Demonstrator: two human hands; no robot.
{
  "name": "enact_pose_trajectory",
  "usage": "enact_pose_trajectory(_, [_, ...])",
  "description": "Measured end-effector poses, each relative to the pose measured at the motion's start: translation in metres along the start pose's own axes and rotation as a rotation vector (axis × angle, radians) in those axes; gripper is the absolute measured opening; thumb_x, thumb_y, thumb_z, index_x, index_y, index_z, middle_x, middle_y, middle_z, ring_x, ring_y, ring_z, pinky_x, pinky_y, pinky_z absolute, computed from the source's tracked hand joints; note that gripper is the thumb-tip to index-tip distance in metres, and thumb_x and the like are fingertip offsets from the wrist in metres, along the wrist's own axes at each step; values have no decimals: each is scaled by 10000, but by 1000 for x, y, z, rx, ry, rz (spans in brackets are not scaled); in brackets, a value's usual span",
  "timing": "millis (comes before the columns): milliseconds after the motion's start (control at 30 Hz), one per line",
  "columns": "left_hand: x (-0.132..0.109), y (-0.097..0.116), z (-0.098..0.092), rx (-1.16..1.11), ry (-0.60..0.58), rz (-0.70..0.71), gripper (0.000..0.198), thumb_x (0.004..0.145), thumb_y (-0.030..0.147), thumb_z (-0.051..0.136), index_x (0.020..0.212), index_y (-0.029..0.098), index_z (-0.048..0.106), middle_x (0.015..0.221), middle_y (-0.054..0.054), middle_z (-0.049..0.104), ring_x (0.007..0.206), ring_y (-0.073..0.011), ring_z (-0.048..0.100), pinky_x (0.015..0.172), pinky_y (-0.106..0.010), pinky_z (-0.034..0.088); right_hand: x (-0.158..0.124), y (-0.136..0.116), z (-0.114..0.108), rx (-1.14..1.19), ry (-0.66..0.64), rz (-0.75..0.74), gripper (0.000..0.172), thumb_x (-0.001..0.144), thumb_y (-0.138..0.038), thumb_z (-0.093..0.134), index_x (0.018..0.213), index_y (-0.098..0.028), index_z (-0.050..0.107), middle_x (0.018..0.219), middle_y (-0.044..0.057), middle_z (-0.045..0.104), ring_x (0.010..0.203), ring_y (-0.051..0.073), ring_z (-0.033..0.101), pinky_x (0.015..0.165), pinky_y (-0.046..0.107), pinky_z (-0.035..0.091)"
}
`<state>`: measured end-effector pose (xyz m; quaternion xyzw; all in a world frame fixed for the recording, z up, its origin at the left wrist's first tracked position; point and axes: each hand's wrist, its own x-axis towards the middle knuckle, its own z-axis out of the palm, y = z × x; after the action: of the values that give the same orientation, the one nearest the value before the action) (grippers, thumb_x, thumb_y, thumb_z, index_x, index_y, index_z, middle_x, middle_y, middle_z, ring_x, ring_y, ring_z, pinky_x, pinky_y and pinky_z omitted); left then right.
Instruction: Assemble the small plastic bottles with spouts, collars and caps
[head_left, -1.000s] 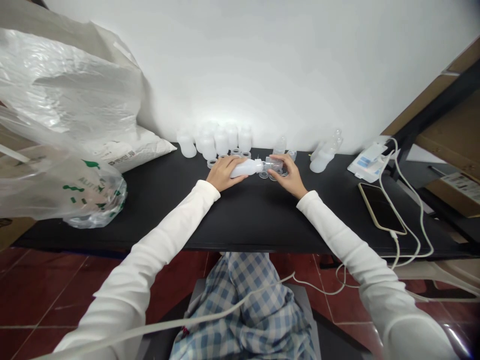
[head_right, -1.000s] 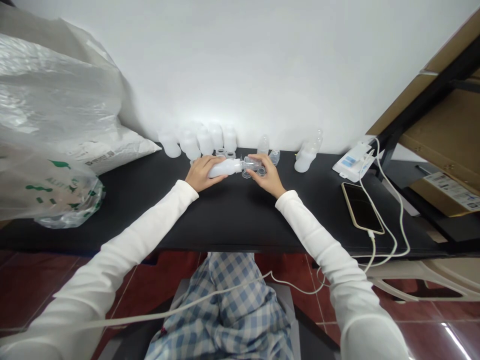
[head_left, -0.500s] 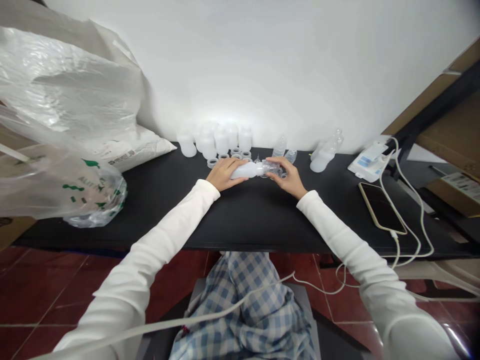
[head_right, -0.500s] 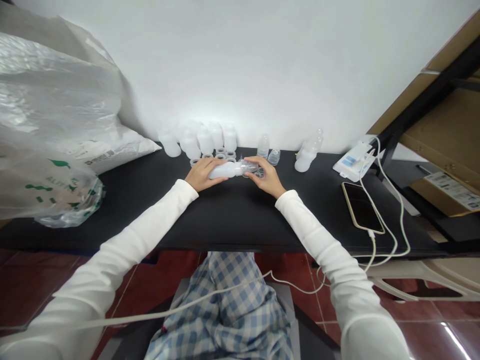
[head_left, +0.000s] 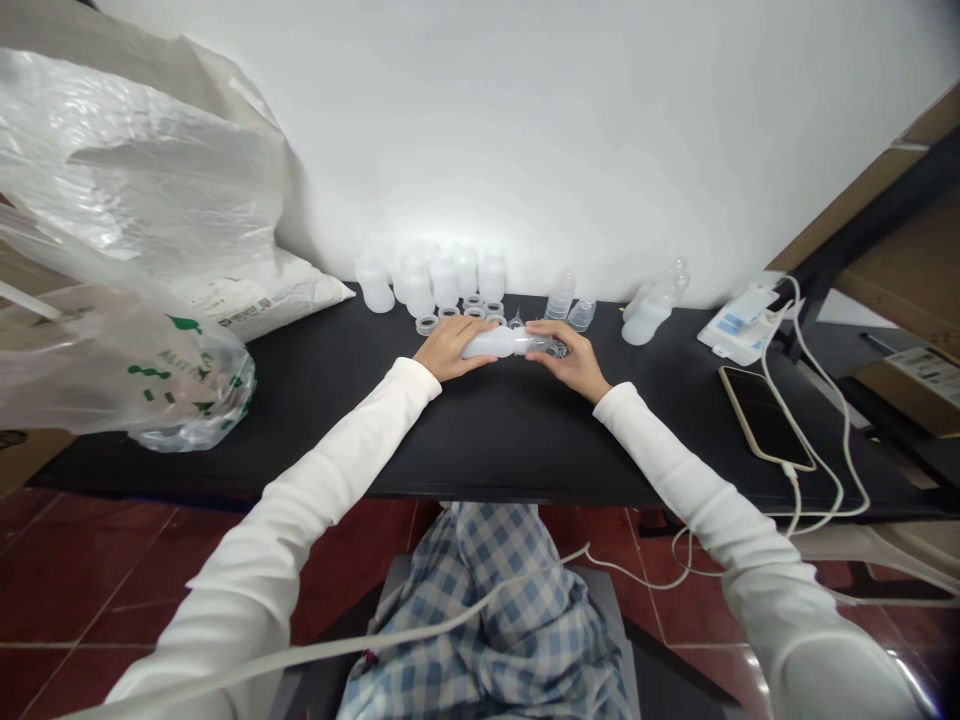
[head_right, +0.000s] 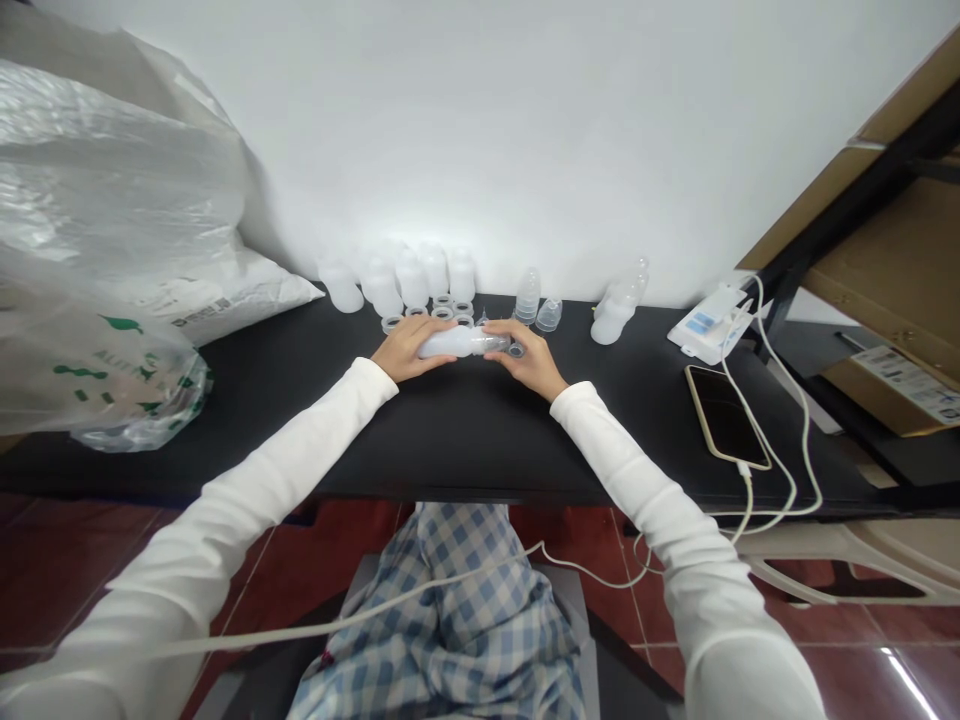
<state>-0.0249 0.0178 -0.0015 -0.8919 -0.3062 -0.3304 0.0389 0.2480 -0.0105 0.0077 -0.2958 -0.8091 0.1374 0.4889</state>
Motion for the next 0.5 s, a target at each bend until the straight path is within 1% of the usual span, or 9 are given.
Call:
enact_pose_trajectory(133, [-1, -1, 2, -27, 6, 9, 582, 925, 543, 614, 1364, 159, 602, 1250, -161, 709, 1142, -308, 652, 1001, -459, 481, -1, 0, 1, 37, 15, 43, 319, 830, -442, 784, 1086, -258, 733, 1212, 66, 745, 1159, 249, 698, 1068, 455, 540])
enact_pose_trajectory(233, [-1, 1, 1, -19, 33, 27, 589, 930, 556, 600, 1353, 147, 611, 1234, -164, 718, 1133, -310, 655, 987, -455, 481, -1, -1, 1, 74, 21, 84, 370, 785, -460, 820, 1086, -258, 749, 1197, 64, 752, 1152, 250, 700, 1058, 437, 547])
enact_pose_trajectory(367, [-1, 4, -2, 10, 58, 55, 583, 928, 567, 597, 1335, 150, 626, 1202, -159, 732, 1105, -304, 661, 960, -446, 484, -1, -4, 1, 141, 31, 197, 465, 708, -505, 864, 1083, -248, 763, 1160, 72, 763, 1133, 262, 704, 1008, 426, 575])
enact_pose_trajectory(500, [-2, 7, -3, 54, 52, 68, 565, 933, 567, 586, 1328, 166, 637, 1171, -157, 739, 1102, -306, 663, 941, -446, 490, -2, -7, 3, 244, 39, 322, 517, 623, -514, 907, 1030, -226, 769, 1113, 69, 770, 1092, 265, 714, 1009, 425, 577])
